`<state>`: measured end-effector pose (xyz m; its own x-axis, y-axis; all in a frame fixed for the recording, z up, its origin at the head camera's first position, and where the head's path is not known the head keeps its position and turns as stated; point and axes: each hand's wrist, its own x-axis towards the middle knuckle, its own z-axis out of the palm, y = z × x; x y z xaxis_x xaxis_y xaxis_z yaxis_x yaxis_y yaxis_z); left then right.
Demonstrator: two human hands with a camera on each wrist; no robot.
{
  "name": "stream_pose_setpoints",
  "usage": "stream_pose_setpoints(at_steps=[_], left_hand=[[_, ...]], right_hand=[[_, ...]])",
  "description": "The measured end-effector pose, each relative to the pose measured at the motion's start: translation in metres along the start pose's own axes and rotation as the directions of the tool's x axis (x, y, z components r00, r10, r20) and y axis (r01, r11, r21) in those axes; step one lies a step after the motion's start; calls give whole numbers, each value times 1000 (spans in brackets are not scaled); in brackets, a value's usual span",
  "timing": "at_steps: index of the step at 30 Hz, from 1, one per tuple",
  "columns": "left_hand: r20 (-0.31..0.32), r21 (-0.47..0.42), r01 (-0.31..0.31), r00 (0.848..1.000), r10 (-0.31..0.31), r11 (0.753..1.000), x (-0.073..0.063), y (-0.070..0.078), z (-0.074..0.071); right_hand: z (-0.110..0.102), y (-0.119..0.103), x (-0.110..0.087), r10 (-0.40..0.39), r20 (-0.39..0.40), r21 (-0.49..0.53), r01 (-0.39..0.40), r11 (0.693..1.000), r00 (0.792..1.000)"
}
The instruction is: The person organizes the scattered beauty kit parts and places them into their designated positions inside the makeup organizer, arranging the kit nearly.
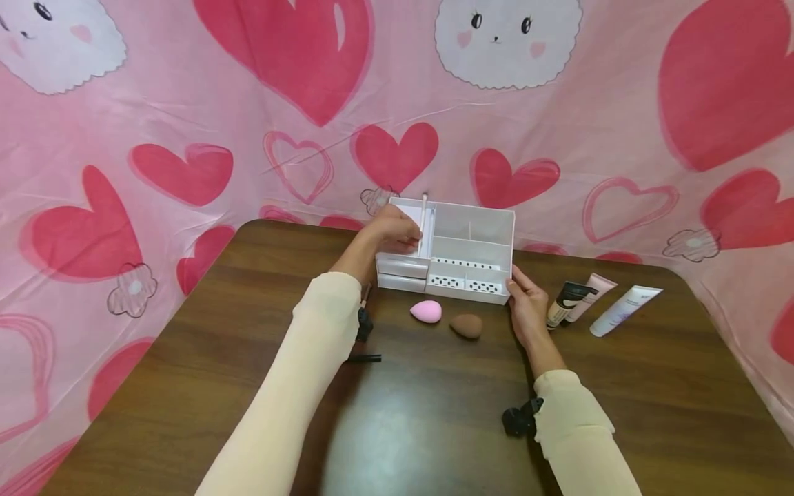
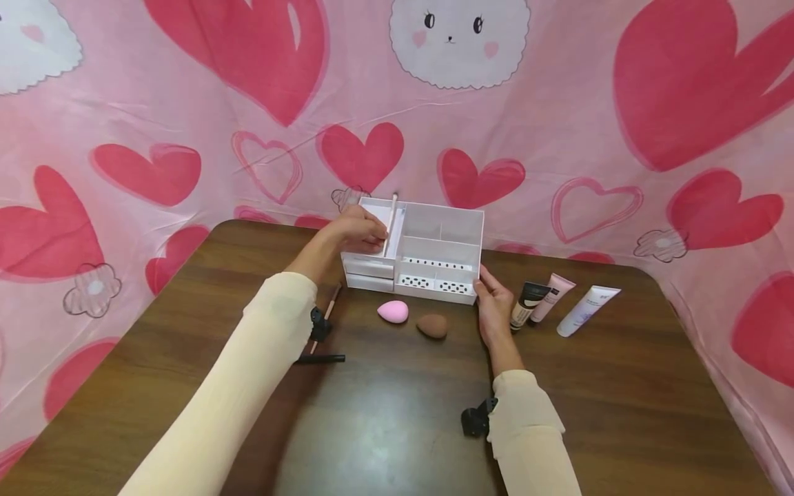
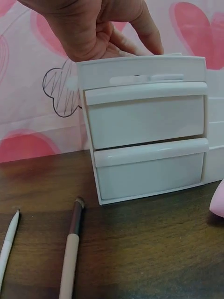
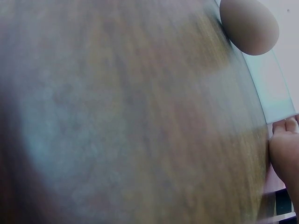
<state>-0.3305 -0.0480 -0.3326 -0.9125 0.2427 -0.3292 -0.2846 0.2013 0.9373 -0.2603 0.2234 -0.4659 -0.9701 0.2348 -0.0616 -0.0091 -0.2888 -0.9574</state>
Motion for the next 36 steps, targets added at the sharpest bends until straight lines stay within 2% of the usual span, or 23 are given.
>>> stream_pose_setpoints(at_steps=[5,10,15,20,24,27,29,34,36], left_hand=[[-23,94,-64,998,66,994,-3,2,-3],[-23,207,-56,998,62,977,-3,2,-6],[-12,335,-69,997,78,940,-7,5,-8],[-5,391,-55,998,62,919,-8,6,-9],[-8,470,-71,996,85,880,-8,5,-9],[-8,501,-82,995,100,861,-8,5,-7],[-10,500,-83,995,101,862,-8,5,-6],[-15,458,-77,995,95,886,-9,4,-4],[-20,465,-78,995,98,882,-9,3,-3]], right_hand=[[3,-2,0,-14,-1,14,14,1000,1000],[4,-3,-1,0,4,13,0,1000,1000],[4,-3,0,-8,7,12,8,1000,1000],[3,-3,0,-3,1,5,3,1000,1000],[3,-3,0,5,-1,2,-5,1000,1000],[2,-2,-1,13,-8,0,-13,1000,1000],[2,-2,-1,16,-11,-1,-16,1000,1000],[2,-1,-1,18,-11,-4,-18,1000,1000],[2,0,-1,17,-11,-8,-17,1000,1000]])
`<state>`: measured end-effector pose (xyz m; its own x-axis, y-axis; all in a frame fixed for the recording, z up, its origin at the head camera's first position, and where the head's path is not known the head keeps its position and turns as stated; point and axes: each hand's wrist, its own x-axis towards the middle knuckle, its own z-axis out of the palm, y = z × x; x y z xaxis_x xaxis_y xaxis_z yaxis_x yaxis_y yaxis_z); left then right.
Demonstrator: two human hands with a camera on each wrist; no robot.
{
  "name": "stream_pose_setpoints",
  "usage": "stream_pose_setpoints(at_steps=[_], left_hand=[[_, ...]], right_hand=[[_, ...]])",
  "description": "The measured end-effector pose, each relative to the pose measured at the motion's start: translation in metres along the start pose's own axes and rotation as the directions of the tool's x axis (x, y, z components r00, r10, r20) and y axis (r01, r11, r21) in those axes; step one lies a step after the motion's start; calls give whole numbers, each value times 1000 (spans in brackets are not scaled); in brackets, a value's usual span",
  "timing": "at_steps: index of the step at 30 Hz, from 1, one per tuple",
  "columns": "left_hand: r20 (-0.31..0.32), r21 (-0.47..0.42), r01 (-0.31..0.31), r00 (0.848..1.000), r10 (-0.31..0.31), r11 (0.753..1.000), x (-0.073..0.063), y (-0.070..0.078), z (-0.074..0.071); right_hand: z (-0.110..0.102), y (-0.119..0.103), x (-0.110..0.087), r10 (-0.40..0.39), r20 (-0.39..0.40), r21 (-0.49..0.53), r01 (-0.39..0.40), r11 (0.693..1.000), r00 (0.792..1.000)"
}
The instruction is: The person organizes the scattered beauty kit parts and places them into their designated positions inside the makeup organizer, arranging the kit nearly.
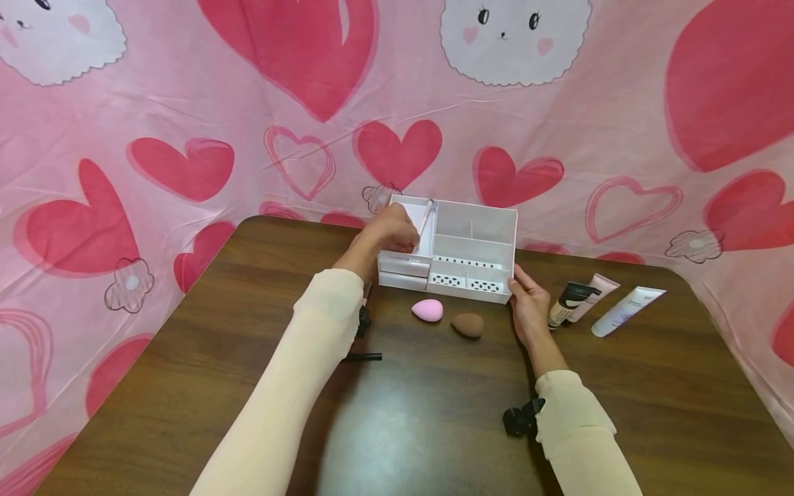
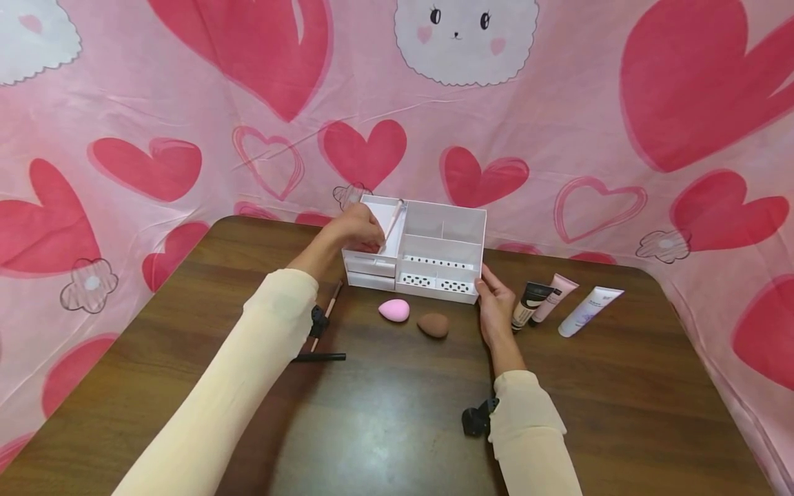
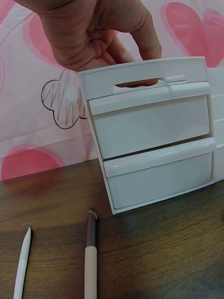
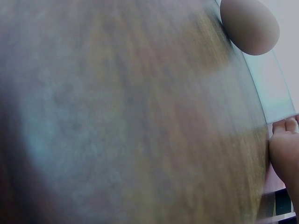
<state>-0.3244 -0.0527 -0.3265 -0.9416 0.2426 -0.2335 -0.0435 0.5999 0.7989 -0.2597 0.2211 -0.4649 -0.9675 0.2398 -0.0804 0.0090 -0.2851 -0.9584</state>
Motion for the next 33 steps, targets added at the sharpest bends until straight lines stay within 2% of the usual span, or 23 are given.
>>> stream_pose_setpoints(at_steps=[8,12,15,18,25,31,33], left_hand=[[-43,50,7,999,-5,999,2,-3,1],[-18,-62,13,1000,-15,998,1,-5,1],[5,-171,28,1000,-28,985,0,-5,1],[21,-222,32,999,-28,975,-2,-6,-1],[75,-378,69,996,-43,923,-2,-13,-7],[69,-434,48,997,-20,900,-6,-22,-12],[54,-473,35,998,-10,881,-9,-26,-14]], right_hand=[[0,1,0,-6,-6,-5,6,1000,1000],[0,0,-1,-2,7,2,2,1000,1000],[0,-1,-1,7,11,12,-7,1000,1000],[0,-1,-1,10,14,12,-10,1000,1000],[1,0,-2,5,-4,-1,-5,1000,1000],[1,0,-2,-1,-5,-12,1,1000,1000],[1,-1,-1,0,0,-17,0,1000,1000]])
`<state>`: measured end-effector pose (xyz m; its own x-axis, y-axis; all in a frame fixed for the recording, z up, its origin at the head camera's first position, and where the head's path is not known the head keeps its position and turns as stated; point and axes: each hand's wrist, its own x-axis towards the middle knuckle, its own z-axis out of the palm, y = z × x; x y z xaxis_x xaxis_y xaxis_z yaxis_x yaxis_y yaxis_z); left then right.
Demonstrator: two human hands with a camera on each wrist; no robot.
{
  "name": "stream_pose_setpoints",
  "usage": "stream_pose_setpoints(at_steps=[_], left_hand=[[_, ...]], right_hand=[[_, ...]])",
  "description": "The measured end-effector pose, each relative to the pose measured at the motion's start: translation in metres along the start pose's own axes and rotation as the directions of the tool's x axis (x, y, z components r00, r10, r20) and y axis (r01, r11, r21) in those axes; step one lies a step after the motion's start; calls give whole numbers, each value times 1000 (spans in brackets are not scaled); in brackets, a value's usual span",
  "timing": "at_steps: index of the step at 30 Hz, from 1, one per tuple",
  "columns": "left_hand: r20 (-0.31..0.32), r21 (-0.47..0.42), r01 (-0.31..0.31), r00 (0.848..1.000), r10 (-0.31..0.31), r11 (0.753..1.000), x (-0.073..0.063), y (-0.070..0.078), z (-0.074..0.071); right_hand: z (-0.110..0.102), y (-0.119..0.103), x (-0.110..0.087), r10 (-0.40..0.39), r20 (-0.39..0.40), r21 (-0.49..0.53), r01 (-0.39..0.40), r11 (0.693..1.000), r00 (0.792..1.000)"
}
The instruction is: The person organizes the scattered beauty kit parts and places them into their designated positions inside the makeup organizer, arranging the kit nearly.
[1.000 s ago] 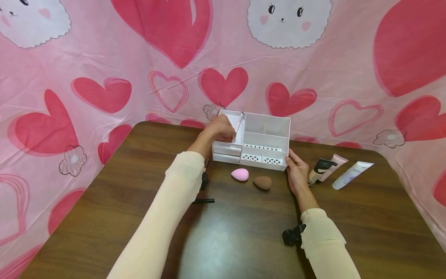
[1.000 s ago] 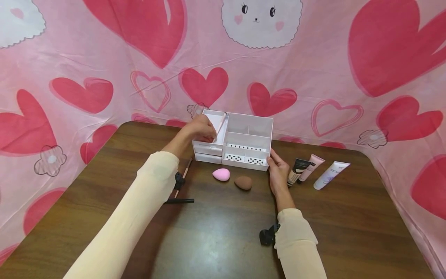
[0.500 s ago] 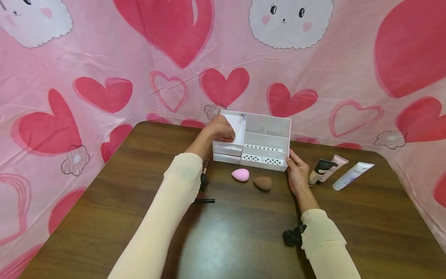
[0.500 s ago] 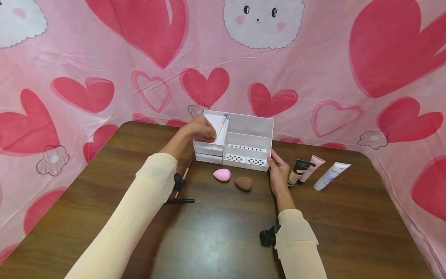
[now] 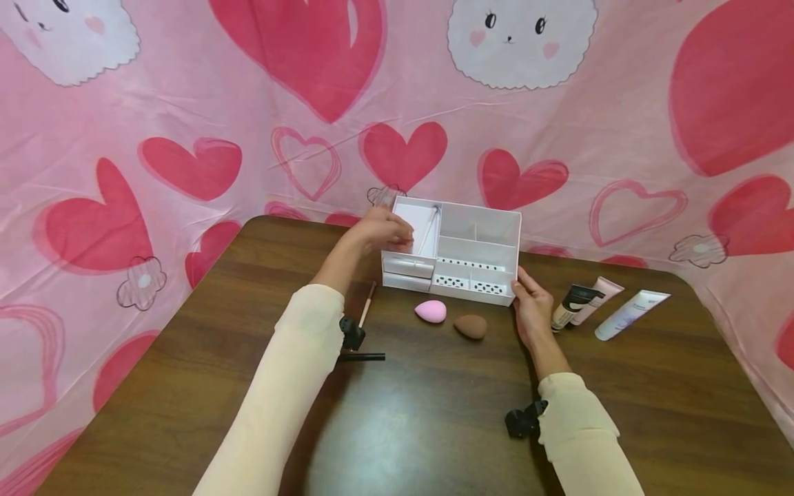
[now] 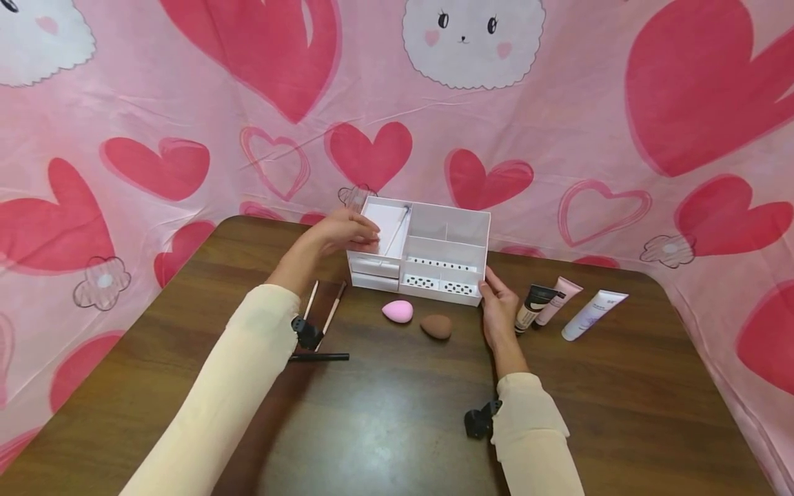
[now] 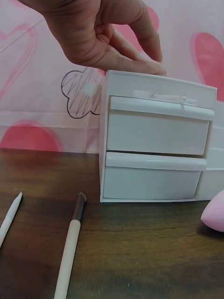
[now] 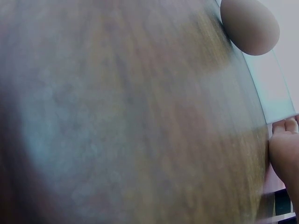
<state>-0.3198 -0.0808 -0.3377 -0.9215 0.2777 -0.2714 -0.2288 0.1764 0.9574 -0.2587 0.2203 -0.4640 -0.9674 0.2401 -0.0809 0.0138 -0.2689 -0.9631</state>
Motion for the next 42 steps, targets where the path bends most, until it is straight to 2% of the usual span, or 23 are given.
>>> stream_pose_setpoints(at_steps=[5,7,12,18,22,27,31,35,42], left_hand=[[-41,-127,-50,998,45,991,-13,-7,-9],[-59,-147,-72,996,64,986,-21,-9,-13],[-87,-151,-100,992,87,984,-39,-20,-19],[-82,-166,-90,994,77,982,-57,-38,-22],[-79,-163,-111,992,99,980,-67,-49,-25],[-102,-117,-124,988,113,985,-81,-57,-29],[-134,-90,-107,986,95,990,-93,-66,-31],[-162,-59,-76,985,66,995,-103,-83,-37],[-196,116,-29,979,52,993,-114,-116,-45]], right_hand=[[1,0,0,-4,-3,0,4,1000,1000],[0,1,0,-15,-1,2,15,1000,1000],[-1,3,0,-41,8,27,40,999,999],[-1,4,2,-44,10,40,44,998,999],[-1,4,2,-37,3,47,37,998,999],[-1,2,4,-28,4,38,28,999,1000],[-1,0,4,-25,4,32,25,999,1000],[0,-1,2,-21,7,37,21,999,1000],[2,0,-1,-26,7,45,26,999,1000]])
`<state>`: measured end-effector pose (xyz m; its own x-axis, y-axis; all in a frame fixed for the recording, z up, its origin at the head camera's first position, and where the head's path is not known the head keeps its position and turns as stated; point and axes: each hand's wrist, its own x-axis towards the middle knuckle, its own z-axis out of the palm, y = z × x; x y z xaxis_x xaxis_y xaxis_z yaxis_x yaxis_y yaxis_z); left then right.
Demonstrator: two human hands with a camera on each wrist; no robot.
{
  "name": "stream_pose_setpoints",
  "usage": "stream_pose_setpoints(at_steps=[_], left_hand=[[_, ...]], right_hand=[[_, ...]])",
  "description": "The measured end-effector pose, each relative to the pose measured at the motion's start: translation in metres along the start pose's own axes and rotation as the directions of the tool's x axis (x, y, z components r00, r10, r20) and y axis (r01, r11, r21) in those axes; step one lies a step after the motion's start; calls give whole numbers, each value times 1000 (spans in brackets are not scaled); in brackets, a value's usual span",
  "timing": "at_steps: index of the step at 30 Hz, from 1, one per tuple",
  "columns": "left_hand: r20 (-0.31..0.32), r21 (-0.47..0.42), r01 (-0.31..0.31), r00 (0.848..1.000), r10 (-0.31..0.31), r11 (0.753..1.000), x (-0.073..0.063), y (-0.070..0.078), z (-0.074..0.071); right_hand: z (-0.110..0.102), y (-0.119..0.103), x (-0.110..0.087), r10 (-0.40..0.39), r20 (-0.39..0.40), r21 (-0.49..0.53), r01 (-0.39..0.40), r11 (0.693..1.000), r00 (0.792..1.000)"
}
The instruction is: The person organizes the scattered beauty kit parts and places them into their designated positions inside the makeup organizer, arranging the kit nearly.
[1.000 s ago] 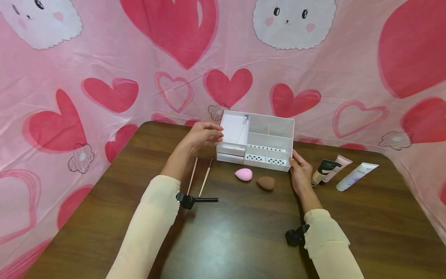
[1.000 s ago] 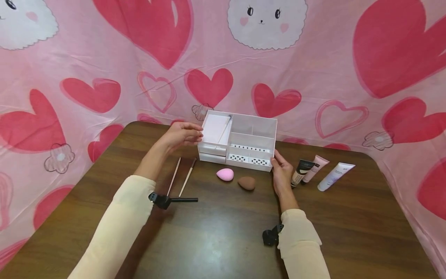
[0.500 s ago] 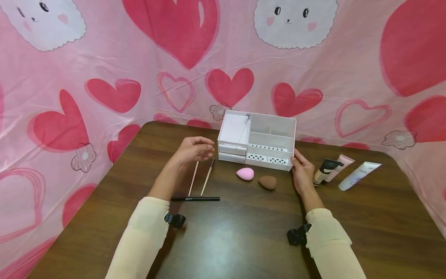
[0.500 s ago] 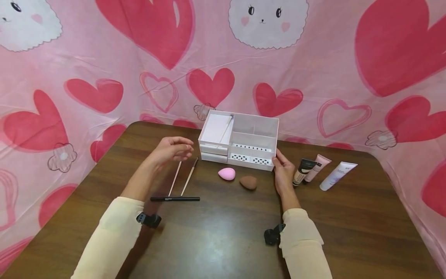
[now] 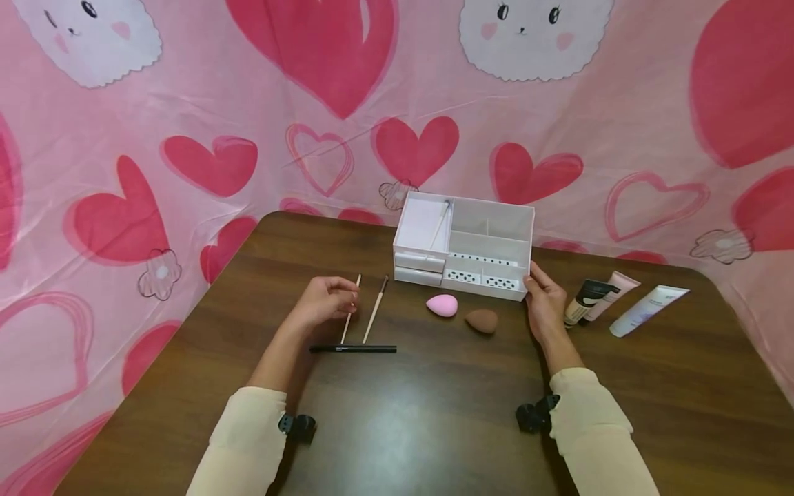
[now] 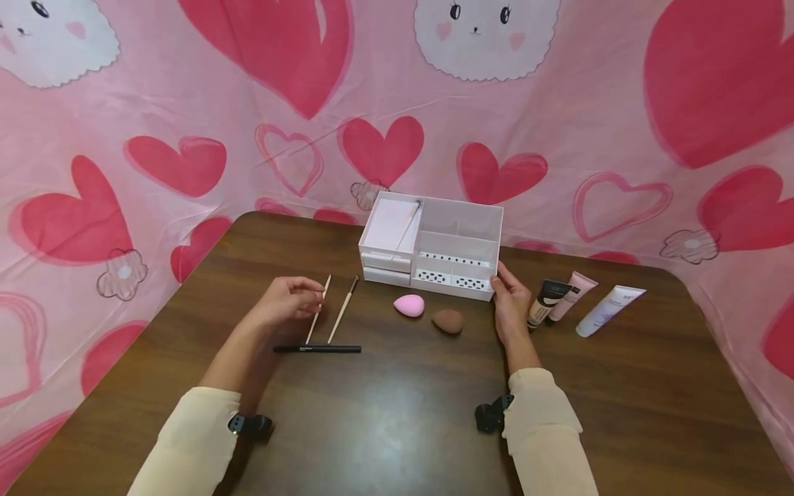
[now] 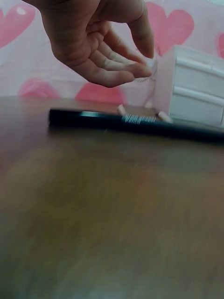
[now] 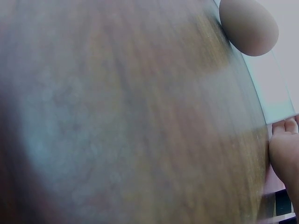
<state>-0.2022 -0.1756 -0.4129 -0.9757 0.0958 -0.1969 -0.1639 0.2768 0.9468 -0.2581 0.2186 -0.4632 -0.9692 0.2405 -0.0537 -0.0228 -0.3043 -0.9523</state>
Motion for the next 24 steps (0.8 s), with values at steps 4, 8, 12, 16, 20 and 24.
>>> stream_pose_setpoints(at_steps=[4,8,12,16,20,24], left_hand=[[-40,124,9,999,-5,992,-5,-12,0],[-114,379,13,993,32,925,-11,-15,0],[-163,577,34,984,74,816,-15,-12,1],[-152,645,66,987,43,761,-16,-11,4],[-149,669,98,989,3,736,-16,-13,6],[-162,670,122,987,-16,733,-16,-14,6]], right_hand=[[0,-2,0,12,-7,1,-12,1000,1000],[0,-2,0,20,-6,-4,-20,1000,1000],[-1,-1,0,16,-12,12,-16,1000,1000],[-1,-1,0,15,-16,19,-15,1000,1000],[-1,-1,1,20,-20,16,-19,1000,1000],[0,-1,1,19,-17,16,-19,1000,1000]])
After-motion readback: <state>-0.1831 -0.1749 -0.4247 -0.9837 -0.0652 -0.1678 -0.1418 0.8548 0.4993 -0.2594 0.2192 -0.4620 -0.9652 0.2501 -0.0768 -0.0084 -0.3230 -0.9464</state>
